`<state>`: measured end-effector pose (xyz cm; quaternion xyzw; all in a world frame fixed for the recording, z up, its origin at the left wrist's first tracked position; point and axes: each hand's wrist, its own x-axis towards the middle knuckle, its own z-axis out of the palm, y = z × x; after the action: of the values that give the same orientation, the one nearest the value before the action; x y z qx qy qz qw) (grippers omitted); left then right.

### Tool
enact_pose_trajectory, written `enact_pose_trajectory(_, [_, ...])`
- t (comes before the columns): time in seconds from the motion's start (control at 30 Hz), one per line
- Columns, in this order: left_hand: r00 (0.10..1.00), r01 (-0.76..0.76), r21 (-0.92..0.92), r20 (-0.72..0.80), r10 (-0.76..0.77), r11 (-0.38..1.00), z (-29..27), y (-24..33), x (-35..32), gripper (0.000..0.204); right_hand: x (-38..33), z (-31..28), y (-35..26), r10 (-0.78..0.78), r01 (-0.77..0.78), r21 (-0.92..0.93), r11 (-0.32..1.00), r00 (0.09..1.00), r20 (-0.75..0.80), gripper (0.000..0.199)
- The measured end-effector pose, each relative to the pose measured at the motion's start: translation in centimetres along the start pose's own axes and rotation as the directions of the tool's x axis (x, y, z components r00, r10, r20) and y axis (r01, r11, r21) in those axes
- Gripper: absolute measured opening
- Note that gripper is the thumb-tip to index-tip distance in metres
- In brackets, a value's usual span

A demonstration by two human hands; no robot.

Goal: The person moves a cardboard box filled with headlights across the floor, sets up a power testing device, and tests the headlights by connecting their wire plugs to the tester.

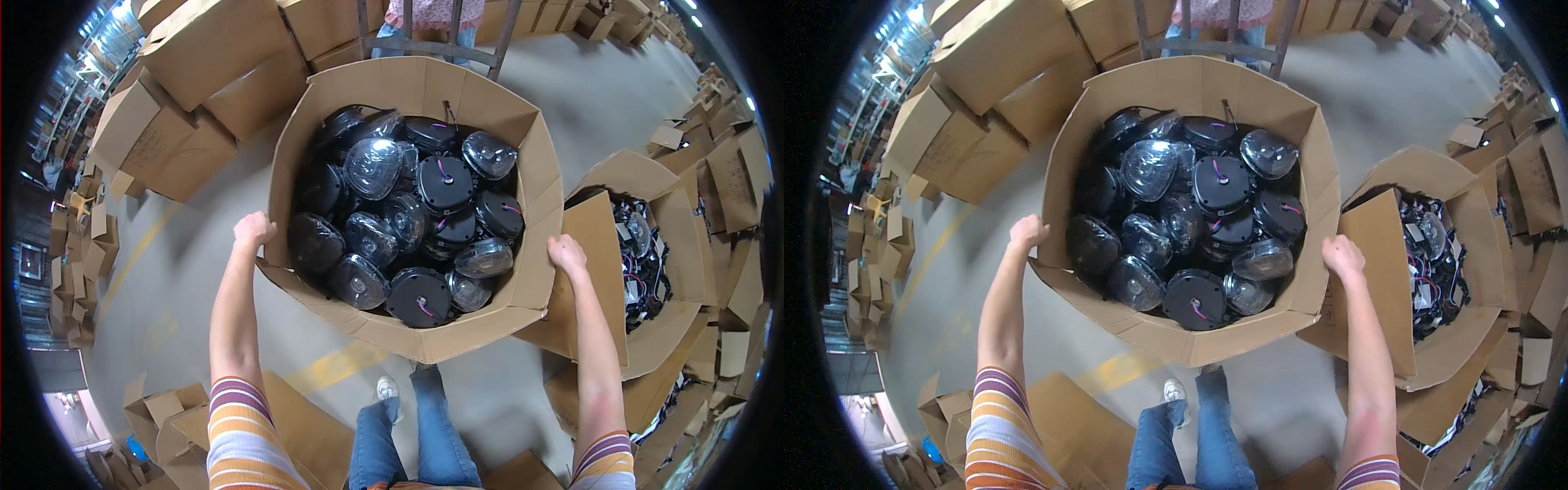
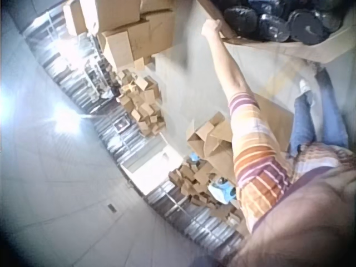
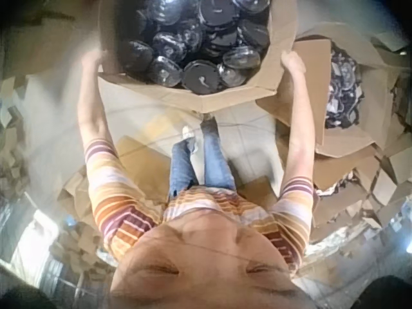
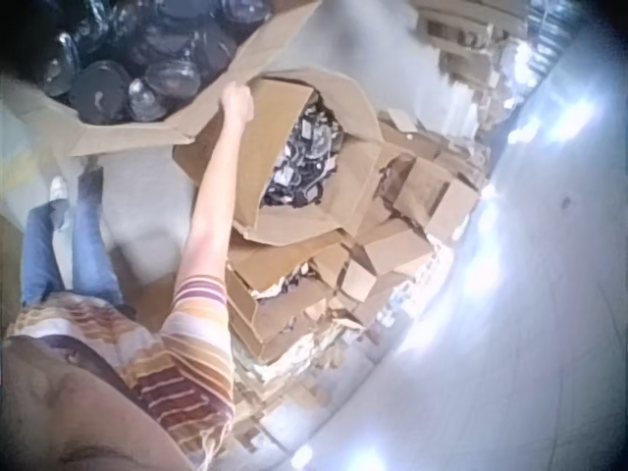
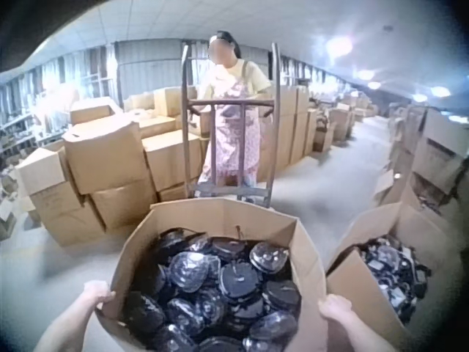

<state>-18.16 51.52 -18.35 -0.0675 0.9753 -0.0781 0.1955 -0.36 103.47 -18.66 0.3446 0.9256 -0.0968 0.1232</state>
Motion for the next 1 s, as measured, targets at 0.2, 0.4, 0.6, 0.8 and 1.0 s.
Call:
enact_pose_trajectory(0.2, [0.991,-0.121,0.006,-0.06,0.121,0.993,5.2,-4.6,-6.0,0.028,-6.4,1.5,3.2,-0.065,0.067,-0.012,0.998,0.992,0.11,0.045])
enact_pose_trajectory(0.4, [0.988,-0.105,-0.077,-0.122,0.095,0.992,9.8,-7.3,-15.9,0.029,-12.4,3.5,4.9,-0.046,0.044,0.028,0.999,0.997,0.059,0.044])
enact_pose_trajectory(0.6, [0.998,-0.018,-0.14,-0.069,0.008,0.99,13.6,-10.6,-24.4,0.033,-15.6,4.3,5.6,-0.112,0.113,0.028,0.993,0.993,-0.024,0.043])
enact_pose_trajectory(0.8, [0.993,0.091,-0.217,-0.057,-0.105,0.972,14.6,-10.2,-26.5,0.032,-16.3,5.0,7.4,-0.159,0.16,-0.01,0.987,0.986,0.048,0.043])
enact_pose_trajectory(1.0, [0.988,0.151,-0.226,0.019,-0.15,0.962,15.6,-10.6,-27.0,0.034,-17.7,6.1,7.4,-0.18,0.182,-0.057,0.982,0.983,0.044,0.042])
